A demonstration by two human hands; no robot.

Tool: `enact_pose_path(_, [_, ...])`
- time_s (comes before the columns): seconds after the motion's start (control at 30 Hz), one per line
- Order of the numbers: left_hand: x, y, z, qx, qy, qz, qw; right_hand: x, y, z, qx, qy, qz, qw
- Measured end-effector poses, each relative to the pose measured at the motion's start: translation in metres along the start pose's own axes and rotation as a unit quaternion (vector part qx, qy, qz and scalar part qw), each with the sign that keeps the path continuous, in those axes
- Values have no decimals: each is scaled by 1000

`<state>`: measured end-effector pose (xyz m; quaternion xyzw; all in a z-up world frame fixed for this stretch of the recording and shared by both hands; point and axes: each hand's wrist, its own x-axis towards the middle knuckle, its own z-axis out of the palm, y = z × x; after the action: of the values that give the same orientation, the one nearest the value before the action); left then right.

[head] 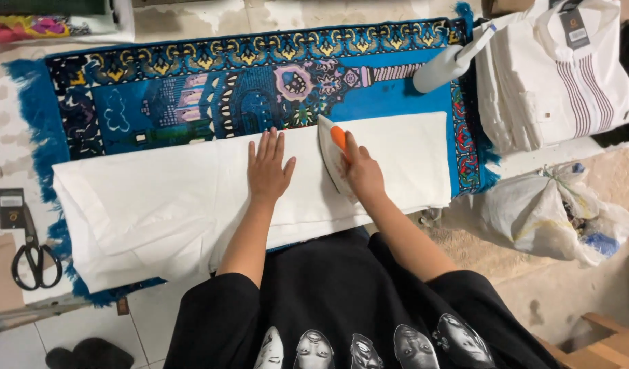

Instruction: Folding and ironing a white shirt on a padded workspace using a spray bottle and a steam iron.

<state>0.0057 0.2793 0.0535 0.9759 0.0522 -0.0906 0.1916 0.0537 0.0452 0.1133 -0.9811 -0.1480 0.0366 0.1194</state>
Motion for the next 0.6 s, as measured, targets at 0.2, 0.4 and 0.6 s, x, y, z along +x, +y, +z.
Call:
enact_pose_path(0.2, [-4,0,-11,8,12,13,1000,19,36,-28,-23,-67,100,992])
enact_pose_path(0.4, [0,-1,-2,-1,21,6,1000,30,175,-49,-93,20,196,976])
enact_pose_path(0.6, [1,-1,6,17,25,-3,1000,33,234,-65,-36,-4,255,966])
